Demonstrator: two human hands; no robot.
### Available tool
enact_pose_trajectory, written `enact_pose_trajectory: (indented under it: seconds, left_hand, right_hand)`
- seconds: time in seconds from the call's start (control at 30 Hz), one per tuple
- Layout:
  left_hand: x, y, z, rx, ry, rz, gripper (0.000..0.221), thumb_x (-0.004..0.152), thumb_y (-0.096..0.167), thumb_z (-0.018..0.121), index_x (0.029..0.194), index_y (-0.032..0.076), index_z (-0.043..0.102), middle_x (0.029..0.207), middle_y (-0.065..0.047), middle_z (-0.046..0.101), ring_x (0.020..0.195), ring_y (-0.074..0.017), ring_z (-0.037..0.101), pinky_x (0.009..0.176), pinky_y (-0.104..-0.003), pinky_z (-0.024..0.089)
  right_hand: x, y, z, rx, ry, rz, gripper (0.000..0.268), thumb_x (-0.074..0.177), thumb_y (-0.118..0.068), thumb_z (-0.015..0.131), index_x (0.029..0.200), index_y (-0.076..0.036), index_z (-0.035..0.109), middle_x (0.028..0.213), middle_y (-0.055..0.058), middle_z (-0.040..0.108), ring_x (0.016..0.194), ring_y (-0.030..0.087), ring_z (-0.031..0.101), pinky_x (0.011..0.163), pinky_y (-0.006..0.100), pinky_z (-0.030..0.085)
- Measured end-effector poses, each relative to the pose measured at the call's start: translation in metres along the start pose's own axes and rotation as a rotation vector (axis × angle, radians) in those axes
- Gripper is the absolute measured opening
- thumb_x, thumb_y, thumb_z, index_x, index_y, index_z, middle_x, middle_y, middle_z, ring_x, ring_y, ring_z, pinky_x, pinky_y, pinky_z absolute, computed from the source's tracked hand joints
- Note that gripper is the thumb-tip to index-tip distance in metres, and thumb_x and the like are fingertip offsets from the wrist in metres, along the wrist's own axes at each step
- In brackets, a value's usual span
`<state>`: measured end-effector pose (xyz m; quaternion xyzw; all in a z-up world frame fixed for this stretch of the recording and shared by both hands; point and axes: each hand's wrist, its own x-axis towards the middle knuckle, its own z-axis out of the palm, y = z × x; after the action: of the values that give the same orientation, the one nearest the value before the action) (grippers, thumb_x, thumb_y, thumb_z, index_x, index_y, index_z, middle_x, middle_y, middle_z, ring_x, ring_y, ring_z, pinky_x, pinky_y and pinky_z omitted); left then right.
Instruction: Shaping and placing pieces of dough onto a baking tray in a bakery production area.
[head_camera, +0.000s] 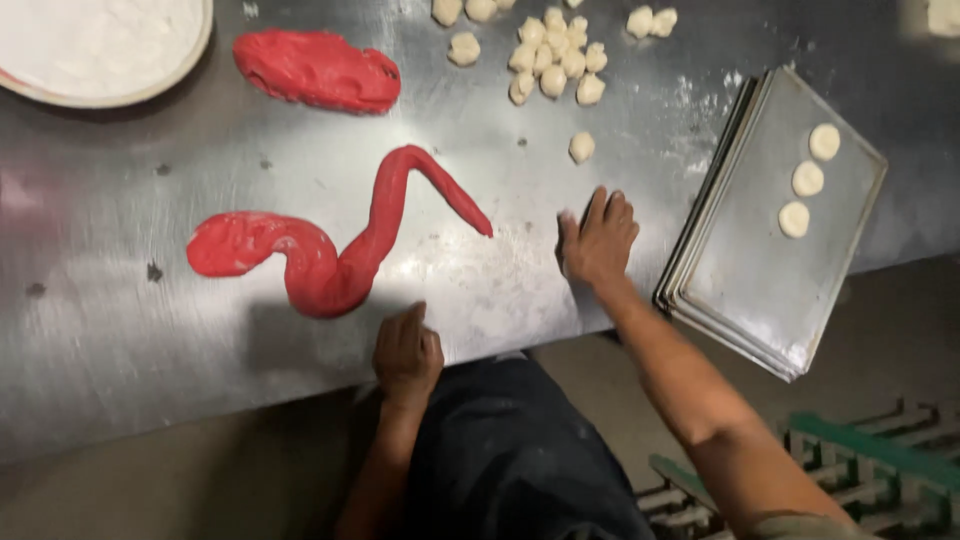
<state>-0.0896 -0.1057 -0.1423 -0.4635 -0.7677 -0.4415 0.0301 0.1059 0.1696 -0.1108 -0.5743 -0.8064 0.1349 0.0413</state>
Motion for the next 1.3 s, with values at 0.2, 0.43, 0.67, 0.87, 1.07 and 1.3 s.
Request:
enact_pose_trajectory:
  seconds: [0.2,0.43,0.67,0.87,1.07,1.3]
  left_hand:
    - [0.005,0.008,-0.005,0.003,-0.055,-0.049,0.025,0.088,-0.003,0.059,0.110,0.002,0.070,0.099,-0.016,0.069,0.088,-0.0360,0.065,0.078,-0.045,0.055]
    - [-0.005,0.007,0.003,0.041,0.027,-0.030,0.031,0.086,-0.011,0.058,0.113,-0.001,0.069,0.094,-0.018,0.066,0.082,-0.0371,0.063,0.073,-0.047,0.054]
    - [0.007,0.016,0.003,0.033,0.055,0.110,0.025,0.087,-0.007,0.060,0.109,-0.003,0.070,0.098,-0.017,0.069,0.086,-0.0324,0.067,0.073,-0.040,0.057]
    - [0.068,0.078,0.066,-0.129,-0.023,-0.175,0.026,0.086,-0.005,0.059,0.108,-0.001,0.073,0.098,-0.016,0.068,0.083,-0.0263,0.069,0.067,-0.037,0.055]
    - [0.155,0.130,0.188,-0.079,-0.391,-0.034,0.043,0.091,0.016,0.071,0.131,0.002,0.065,0.118,-0.018,0.061,0.106,-0.0356,0.061,0.091,-0.044,0.052]
    - [0.203,0.160,0.264,0.176,-0.496,-0.099,0.059,0.083,0.027,0.079,0.135,0.007,0.059,0.118,-0.021,0.051,0.105,-0.0387,0.057,0.086,-0.047,0.052]
  right_hand:
    - [-0.004,0.005,0.022,-0.138,0.061,-0.044,0.085,0.107,-0.053,0.046,0.160,0.008,0.024,0.161,0.041,0.020,0.150,0.058,0.014,0.119,0.071,0.008]
    - [0.000,-0.001,0.014,-0.176,0.080,-0.151,0.081,0.105,-0.049,0.048,0.157,0.009,0.027,0.157,0.044,0.024,0.148,0.059,0.016,0.116,0.071,0.007]
    - [-0.035,0.034,0.009,0.196,0.253,-0.293,0.050,0.096,-0.033,0.063,0.128,0.004,0.051,0.149,0.036,0.040,0.139,0.054,0.034,0.115,0.066,0.023]
    - [-0.087,0.092,-0.085,0.816,-0.247,0.092,0.030,0.093,-0.011,0.067,0.119,0.001,0.060,0.102,0.020,0.069,0.093,0.029,0.068,0.085,0.041,0.056]
    - [-0.062,0.227,-0.130,1.493,0.034,0.537,0.035,0.098,-0.006,0.059,0.129,0.008,0.064,0.108,0.018,0.075,0.093,0.026,0.073,0.078,0.033,0.063]
    - [-0.035,0.300,-0.102,0.261,0.725,-0.029,0.030,0.094,0.004,0.066,0.123,0.007,0.070,0.123,0.025,0.070,0.121,0.040,0.065,0.104,0.044,0.054]
